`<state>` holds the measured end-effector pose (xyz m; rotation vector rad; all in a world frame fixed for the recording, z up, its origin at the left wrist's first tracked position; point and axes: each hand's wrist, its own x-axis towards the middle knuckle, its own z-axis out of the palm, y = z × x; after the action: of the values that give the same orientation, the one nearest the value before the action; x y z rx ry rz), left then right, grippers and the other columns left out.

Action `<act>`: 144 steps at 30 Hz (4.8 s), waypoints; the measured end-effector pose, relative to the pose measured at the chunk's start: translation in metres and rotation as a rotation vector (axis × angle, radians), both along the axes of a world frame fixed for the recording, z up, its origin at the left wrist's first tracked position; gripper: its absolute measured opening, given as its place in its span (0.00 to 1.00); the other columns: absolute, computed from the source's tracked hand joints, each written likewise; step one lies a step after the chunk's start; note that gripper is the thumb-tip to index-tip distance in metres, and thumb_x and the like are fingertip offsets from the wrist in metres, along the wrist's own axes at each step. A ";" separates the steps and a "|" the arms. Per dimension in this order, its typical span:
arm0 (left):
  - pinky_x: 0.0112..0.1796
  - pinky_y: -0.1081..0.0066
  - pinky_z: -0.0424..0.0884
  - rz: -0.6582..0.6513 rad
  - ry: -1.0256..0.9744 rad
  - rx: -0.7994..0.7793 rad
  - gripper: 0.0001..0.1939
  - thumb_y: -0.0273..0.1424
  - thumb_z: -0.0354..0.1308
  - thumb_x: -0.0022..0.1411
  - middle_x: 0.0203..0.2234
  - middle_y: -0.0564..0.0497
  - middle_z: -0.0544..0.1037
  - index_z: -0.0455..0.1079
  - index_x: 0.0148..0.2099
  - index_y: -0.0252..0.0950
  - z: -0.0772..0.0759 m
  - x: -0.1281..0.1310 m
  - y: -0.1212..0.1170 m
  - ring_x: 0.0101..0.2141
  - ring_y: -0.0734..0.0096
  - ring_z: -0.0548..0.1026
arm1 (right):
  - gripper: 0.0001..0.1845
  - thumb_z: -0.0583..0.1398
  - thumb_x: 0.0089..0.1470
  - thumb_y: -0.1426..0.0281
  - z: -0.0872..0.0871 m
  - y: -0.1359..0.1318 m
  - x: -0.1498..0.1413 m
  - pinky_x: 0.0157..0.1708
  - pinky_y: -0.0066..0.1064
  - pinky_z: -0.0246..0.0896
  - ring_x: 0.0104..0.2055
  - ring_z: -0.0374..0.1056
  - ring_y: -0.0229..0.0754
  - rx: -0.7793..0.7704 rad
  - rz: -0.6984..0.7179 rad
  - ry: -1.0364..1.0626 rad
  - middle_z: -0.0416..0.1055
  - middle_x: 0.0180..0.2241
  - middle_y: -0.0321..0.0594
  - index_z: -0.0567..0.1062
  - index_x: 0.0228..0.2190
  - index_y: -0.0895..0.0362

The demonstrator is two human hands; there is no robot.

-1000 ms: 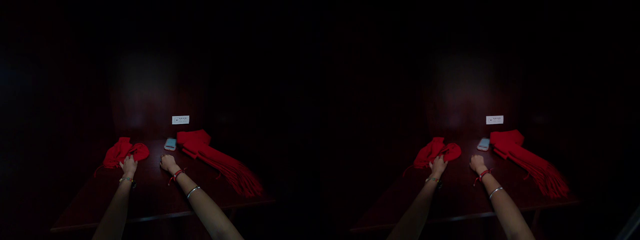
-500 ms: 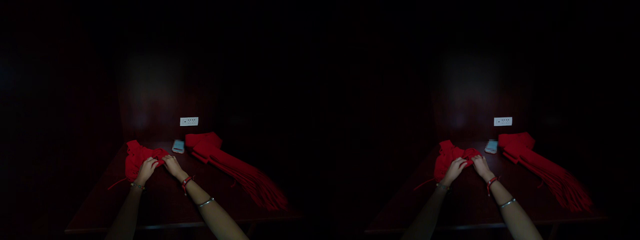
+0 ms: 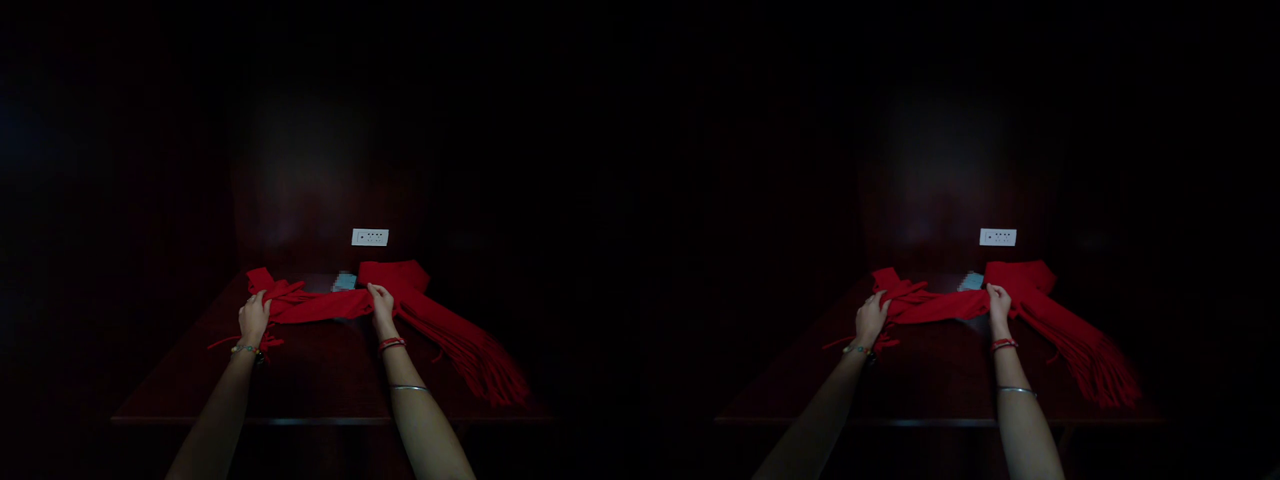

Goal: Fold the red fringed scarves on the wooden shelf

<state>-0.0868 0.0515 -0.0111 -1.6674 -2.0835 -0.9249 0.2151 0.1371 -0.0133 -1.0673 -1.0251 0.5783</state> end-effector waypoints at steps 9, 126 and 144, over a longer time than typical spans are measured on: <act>0.41 0.70 0.65 -0.462 -0.067 0.202 0.12 0.33 0.42 0.63 0.36 0.48 0.74 0.66 0.40 0.36 0.000 0.015 0.003 0.37 0.68 0.71 | 0.22 0.56 0.47 0.66 -0.007 -0.038 -0.058 0.46 0.34 0.52 0.48 0.58 0.43 0.110 0.336 -1.038 0.64 0.45 0.44 0.67 0.46 0.56; 0.36 0.66 0.63 -0.538 0.295 0.269 0.08 0.35 0.51 0.56 0.28 0.48 0.71 0.66 0.34 0.36 0.021 0.085 -0.033 0.33 0.65 0.69 | 0.14 0.64 0.30 0.62 0.023 -0.066 -0.069 0.23 0.25 0.52 0.19 0.56 0.32 -0.148 0.890 0.140 0.62 0.15 0.30 0.68 0.18 0.57; 0.27 0.76 0.63 -0.518 -0.666 0.356 0.02 0.26 0.49 0.54 0.20 0.55 0.67 0.62 0.31 0.35 0.141 0.080 -0.039 0.24 0.74 0.68 | 0.08 0.55 0.41 0.80 0.158 -0.066 -0.002 0.23 0.25 0.61 0.19 0.61 0.33 -0.097 0.603 0.317 0.64 0.15 0.31 0.63 0.18 0.56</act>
<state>-0.0071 0.0128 0.1297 -1.8929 -1.6574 -2.1168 0.2133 0.0707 0.1442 -0.7052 -1.0388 1.2542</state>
